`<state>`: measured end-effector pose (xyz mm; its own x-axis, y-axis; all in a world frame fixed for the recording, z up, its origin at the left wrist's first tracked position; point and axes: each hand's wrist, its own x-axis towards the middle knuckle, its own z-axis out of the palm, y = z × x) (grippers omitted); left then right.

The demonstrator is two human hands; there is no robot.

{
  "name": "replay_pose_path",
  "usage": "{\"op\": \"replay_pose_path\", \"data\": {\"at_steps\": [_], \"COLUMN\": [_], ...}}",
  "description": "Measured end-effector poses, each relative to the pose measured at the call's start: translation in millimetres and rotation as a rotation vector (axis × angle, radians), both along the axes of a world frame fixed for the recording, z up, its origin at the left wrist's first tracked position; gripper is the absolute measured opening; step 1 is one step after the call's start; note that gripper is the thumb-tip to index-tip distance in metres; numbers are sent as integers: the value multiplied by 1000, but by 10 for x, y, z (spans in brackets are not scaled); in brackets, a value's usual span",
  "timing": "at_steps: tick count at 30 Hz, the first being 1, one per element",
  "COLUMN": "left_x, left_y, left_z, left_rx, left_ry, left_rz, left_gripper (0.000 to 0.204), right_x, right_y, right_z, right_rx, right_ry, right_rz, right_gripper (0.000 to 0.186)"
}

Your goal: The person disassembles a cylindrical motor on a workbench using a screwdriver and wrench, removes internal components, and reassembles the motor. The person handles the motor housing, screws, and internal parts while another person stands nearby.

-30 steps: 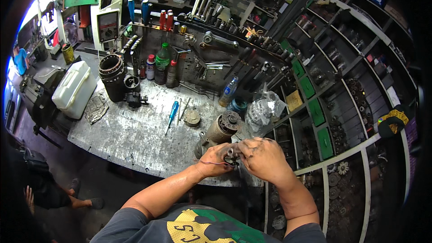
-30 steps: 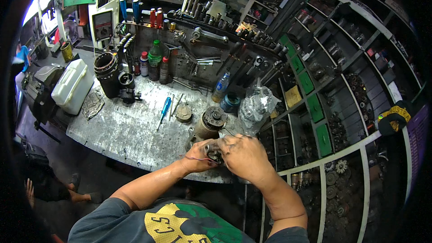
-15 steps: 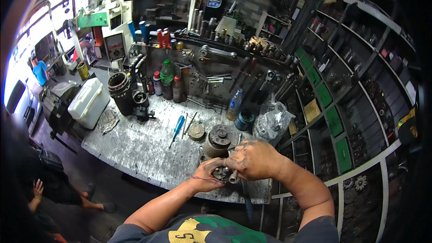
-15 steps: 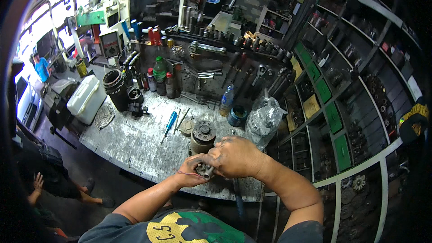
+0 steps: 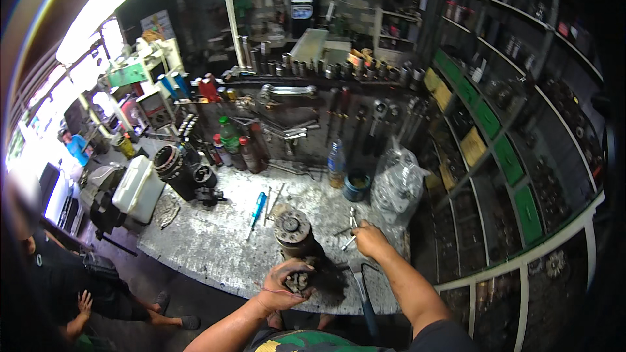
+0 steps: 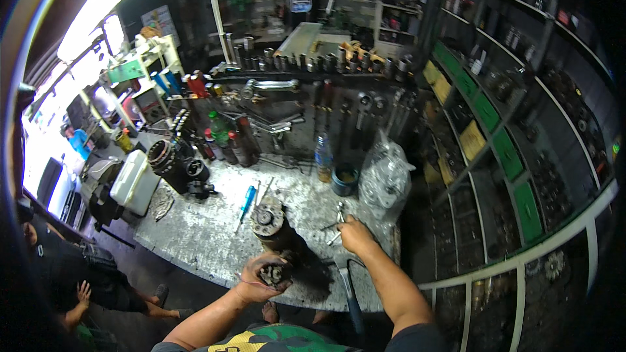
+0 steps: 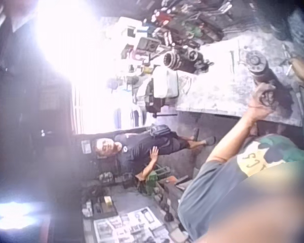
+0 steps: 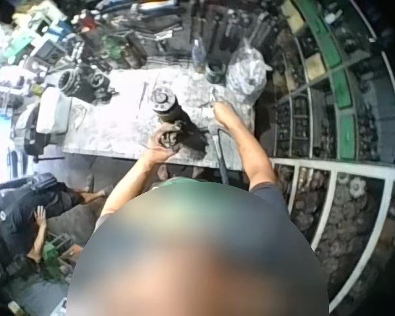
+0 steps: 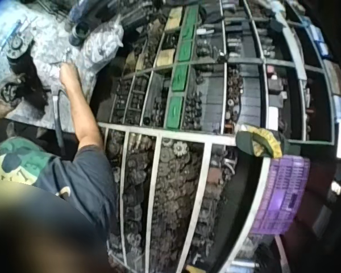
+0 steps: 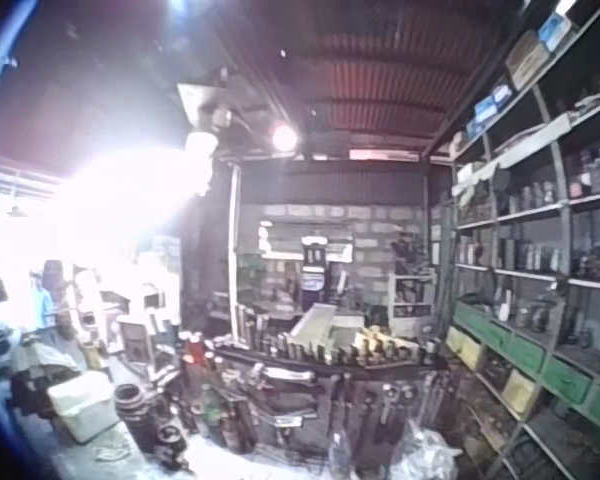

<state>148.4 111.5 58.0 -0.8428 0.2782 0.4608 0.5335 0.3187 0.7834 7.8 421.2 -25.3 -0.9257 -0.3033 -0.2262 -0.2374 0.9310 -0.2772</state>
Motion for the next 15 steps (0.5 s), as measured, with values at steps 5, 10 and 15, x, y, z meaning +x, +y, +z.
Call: {"op": "replay_pose_path", "data": {"at_steps": [5,10,15], "left_x": [7,24,18], "left_y": [8,-11,-4], "left_z": [13,-59,-112], "left_rx": [21,24,71], "left_ry": [-51,-76,-82], "left_rz": [-15,-33,-68], "left_gripper": [48,50,50], "right_x": [-555,-1500,-2217], "right_y": [-400,-1278,-2059], "right_z": [91,219,230], "right_rx": [-396,-1199,-1261], "right_ry": [289,-180,136], "right_rz": [73,-243,-429], "right_gripper": [44,47,47]}}
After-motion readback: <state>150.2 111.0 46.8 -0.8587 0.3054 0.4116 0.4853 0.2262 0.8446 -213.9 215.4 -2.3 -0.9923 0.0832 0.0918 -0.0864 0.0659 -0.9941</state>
